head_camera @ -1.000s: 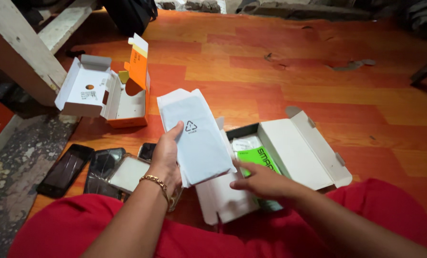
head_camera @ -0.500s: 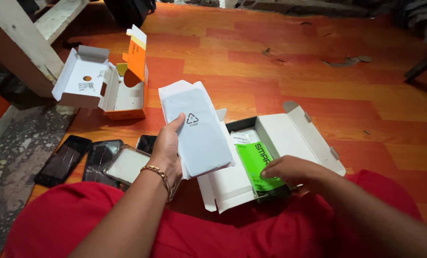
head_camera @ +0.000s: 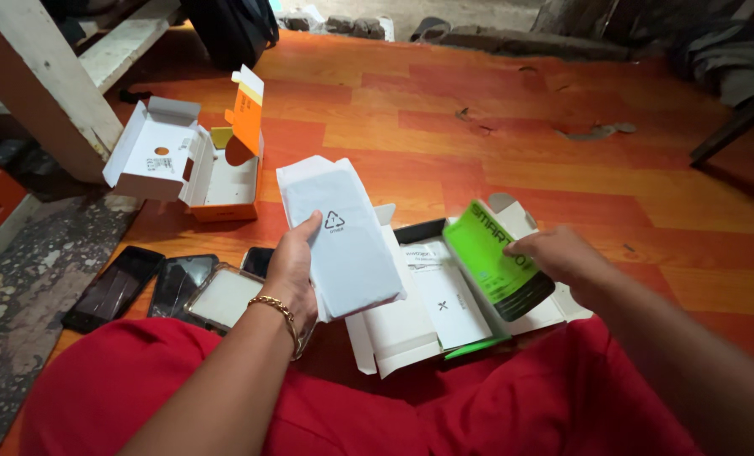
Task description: The person unboxes a smartphone, removes the protective film, and places the phone and accessories back into the box. They handle the phone, a white pouch, and the box lid, then close the box and set it aside.
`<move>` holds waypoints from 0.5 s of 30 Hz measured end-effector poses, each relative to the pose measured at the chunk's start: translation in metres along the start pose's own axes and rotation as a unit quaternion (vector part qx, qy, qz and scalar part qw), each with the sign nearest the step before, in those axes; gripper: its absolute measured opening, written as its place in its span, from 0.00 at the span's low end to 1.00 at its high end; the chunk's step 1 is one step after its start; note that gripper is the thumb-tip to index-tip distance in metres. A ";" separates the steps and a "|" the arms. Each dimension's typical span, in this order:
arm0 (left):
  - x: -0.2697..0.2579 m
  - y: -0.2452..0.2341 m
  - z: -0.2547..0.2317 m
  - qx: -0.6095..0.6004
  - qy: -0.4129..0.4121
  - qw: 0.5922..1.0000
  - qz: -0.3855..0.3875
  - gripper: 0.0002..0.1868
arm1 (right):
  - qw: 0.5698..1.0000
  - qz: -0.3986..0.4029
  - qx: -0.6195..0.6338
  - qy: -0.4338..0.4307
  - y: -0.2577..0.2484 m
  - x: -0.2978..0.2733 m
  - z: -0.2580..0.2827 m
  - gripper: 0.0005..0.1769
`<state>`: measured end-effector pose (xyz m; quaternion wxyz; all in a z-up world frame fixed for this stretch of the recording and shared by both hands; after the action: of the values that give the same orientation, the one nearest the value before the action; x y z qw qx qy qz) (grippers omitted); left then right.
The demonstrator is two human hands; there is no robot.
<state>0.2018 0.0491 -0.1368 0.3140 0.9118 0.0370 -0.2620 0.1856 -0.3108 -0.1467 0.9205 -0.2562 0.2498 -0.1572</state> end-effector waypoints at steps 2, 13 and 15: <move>-0.004 0.002 -0.001 0.001 0.002 1.000 0.000 0.26 | 1.000 -0.006 -0.011 -0.019 -0.006 0.001 0.003 0.20; -0.020 -0.001 -0.002 -0.001 -0.013 1.000 -0.010 0.26 | 0.989 0.089 0.106 -0.050 0.023 -0.006 -0.002 0.18; -0.021 0.001 -0.004 -0.005 -0.002 1.000 0.012 0.26 | 0.988 0.121 0.087 -0.046 0.046 -0.021 -0.004 0.20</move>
<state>0.1860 0.0527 -0.1231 0.3221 0.9100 0.0264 -0.2598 0.1736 -0.2657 -0.1670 0.9619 -0.1502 0.2218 -0.0541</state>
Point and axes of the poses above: each hand's wrist, its own x-axis towards the middle knuckle, its own y-axis out of the palm, z = x × y, the point moved 7 cm from there along x, towards the middle knuckle, and after that the axes turned 4 degrees about -z, right-handed, at the moved point
